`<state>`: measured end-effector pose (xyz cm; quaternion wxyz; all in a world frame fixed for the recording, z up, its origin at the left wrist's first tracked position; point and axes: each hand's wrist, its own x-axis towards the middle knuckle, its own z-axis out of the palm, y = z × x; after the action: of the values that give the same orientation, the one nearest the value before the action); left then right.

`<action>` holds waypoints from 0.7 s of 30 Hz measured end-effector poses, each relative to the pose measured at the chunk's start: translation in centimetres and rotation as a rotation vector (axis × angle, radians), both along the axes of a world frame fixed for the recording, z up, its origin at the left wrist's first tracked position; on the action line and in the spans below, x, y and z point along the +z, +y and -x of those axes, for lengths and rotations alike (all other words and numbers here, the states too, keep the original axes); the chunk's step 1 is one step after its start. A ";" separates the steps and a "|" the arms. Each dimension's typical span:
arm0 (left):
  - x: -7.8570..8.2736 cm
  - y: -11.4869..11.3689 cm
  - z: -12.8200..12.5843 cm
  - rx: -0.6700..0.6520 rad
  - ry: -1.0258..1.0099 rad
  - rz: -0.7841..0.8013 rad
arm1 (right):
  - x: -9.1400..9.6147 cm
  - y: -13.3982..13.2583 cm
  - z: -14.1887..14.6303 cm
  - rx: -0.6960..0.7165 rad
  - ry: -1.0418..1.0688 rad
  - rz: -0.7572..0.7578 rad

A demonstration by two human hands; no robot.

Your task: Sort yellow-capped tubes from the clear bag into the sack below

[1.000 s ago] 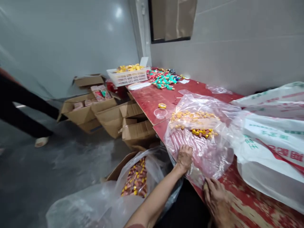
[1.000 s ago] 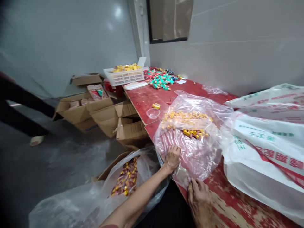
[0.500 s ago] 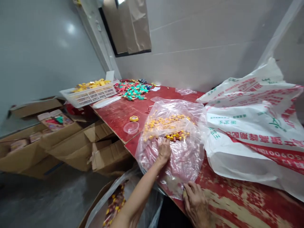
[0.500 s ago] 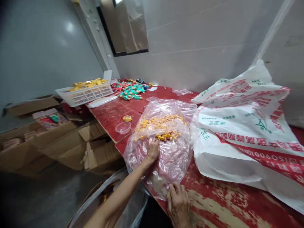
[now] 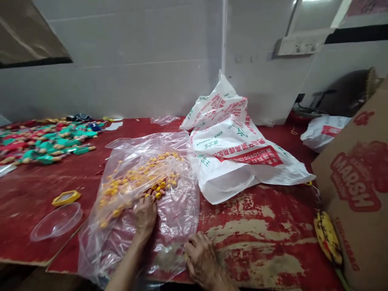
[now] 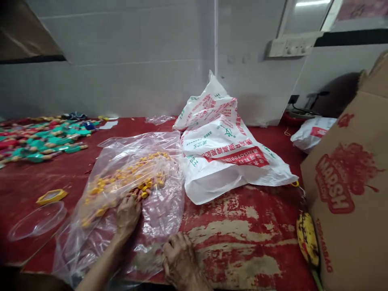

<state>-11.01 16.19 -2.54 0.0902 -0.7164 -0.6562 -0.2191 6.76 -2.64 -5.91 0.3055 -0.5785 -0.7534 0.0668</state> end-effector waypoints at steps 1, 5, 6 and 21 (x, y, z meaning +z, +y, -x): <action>-0.2 -0.8 0.1 -0.035 -0.016 -0.028 | 0.0 0.0 0.1 0.000 0.009 0.010; -1.2 -4.4 0.1 -0.258 -0.208 -0.068 | 1.1 0.3 -0.5 0.033 0.152 0.029; -1.5 -5.3 0.0 -0.304 -0.257 -0.048 | 1.6 0.6 -1.1 0.048 0.206 0.014; -3.2 -8.6 -1.8 -0.183 -0.244 -0.199 | 0.7 18.8 -16.8 -0.232 -0.229 -0.178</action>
<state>-9.20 7.56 -5.74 0.0601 -0.7289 -0.5694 -0.3754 23.59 16.21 -5.25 0.2734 -0.6361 -0.7143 -0.1022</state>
